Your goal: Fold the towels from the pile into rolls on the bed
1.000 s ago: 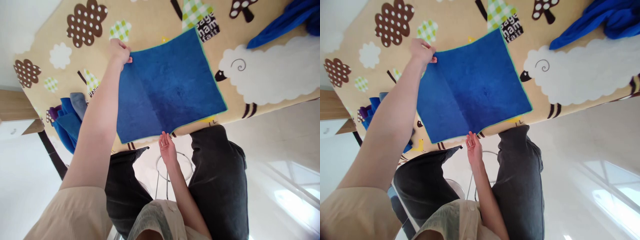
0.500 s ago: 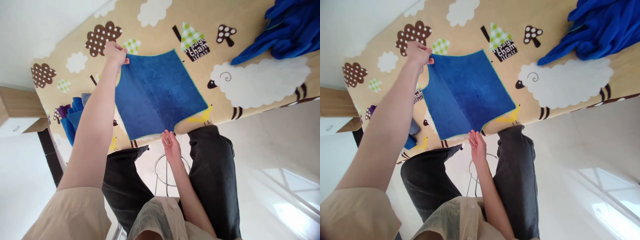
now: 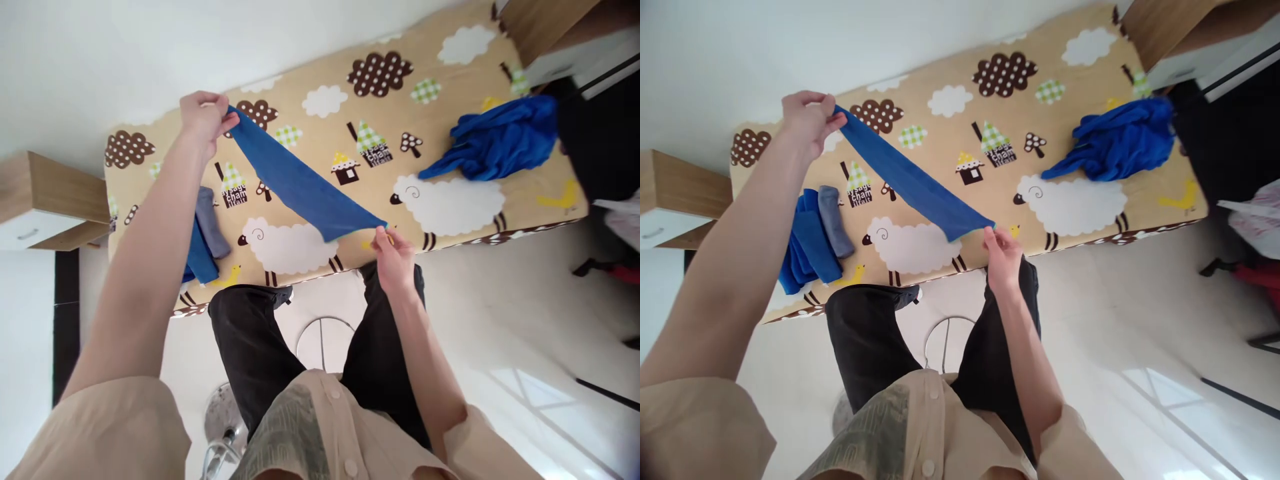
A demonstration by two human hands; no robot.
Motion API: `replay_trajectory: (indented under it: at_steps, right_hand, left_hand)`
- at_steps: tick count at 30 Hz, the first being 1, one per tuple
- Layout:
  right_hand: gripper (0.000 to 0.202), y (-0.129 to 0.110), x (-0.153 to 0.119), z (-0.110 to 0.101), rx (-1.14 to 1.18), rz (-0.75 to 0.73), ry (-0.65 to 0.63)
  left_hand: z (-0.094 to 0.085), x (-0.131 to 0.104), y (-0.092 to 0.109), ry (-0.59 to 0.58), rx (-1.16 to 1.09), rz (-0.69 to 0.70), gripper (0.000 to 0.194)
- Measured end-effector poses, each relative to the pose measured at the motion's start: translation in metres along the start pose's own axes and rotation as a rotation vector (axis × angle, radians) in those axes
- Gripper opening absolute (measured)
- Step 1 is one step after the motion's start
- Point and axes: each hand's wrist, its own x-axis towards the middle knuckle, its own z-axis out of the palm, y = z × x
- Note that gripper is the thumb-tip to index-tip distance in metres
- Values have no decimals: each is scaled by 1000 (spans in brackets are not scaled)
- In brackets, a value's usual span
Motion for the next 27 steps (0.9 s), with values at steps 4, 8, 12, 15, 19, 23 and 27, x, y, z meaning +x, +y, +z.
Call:
replay_trajectory:
  at_steps: [4, 8, 12, 15, 19, 23, 27]
  right_hand:
    - [36, -51, 36, -13, -175, -284, 10]
    - [41, -113, 52, -10, -139, -505, 23]
    - [41, -170, 52, 0, -101, -670, -44]
    - [31, -203, 47, 5, -109, -715, -97]
    - [28, -228, 36, 6, -126, -711, -182]
    - [36, -237, 25, -4, -171, -691, -242]
    - [42, -235, 20, -22, -240, -586, -267]
  left_hand:
    - [-64, -60, 11, -66, -247, 96, 19]
    - [-113, -116, 10, -53, -279, 238, 15]
    - [-148, -152, 1, 67, -73, 310, 18]
    - [-167, -175, -5, 113, -77, 350, 21]
    - [-187, -206, -9, 129, -158, 354, 23]
    - [-199, -224, -17, 164, -210, 351, 24]
    - [-205, -229, -33, 144, -377, 345, 41]
